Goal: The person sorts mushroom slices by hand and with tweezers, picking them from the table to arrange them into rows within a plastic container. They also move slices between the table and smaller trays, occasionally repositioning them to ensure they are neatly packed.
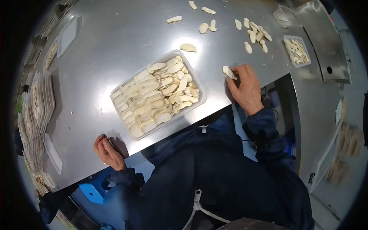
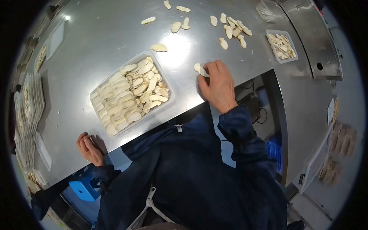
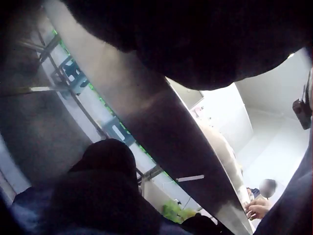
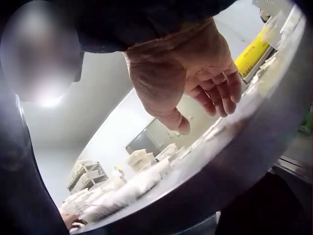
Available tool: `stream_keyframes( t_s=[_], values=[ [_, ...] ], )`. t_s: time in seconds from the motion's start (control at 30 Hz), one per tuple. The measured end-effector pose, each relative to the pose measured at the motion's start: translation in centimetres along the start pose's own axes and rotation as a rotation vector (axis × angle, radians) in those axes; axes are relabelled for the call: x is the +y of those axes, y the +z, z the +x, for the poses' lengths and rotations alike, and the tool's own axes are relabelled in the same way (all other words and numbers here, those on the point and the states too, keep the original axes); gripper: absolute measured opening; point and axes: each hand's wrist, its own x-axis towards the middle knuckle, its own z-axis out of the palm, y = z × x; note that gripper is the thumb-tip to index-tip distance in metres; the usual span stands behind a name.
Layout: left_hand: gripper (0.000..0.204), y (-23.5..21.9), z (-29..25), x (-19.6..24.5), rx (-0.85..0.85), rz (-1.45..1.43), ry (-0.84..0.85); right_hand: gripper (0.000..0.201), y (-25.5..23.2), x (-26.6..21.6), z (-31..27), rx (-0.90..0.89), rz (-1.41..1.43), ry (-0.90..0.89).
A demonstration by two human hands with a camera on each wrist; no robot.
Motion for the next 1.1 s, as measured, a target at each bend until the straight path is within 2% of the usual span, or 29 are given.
stream_keyframes(
  t_s=[0.07, 0.17, 0.3, 0.43, 0.53, 0.63, 0.87, 1.1],
  values=[
    [0.025, 0.1, 0.1, 0.0, -0.004, 0.011, 0.013, 0.016, 0.7, 0.1, 0.3, 0.044, -0.026, -0.028],
    [0.024, -0.1, 0.2, 1.3, -0.012, 0.048, 0.041, 0.016, 0.8, 0.5, 0.7, 0.009, -0.104, -0.116],
    [0.024, 0.0, 0.4, 2.3, 0.005, 0.065, 0.038, 0.017, 0.6, -1.0, 2.4, -0.081, 0.009, -0.147],
    [0.024, 0.1, 0.2, 2.2, 0.015, 0.041, 0.003, 0.02, 0.8, -6.8, 6.8, -0.147, 0.143, -0.566],
    [0.023, 0.2, 0.2, 2.2, 0.024, 0.028, -0.004, 0.02, 3.5, -8.9, 9.2, -0.194, 0.181, -0.722],
    [0.023, 0.1, 0.1, 2.3, 0.029, 0.046, -0.013, 0.022, 4.8, -10.2, 10.4, -0.331, 0.132, -0.733],
    [0.022, 0.2, 0.3, 2.5, 0.027, 0.056, -0.031, 0.015, 6.7, -10.6, 11.2, -0.347, 0.173, -0.793],
    [0.021, 0.1, 0.2, 2.3, 0.016, 0.049, -0.028, 0.022, 6.6, -10.3, 11.2, -0.375, 0.108, -0.781]
  ],
)
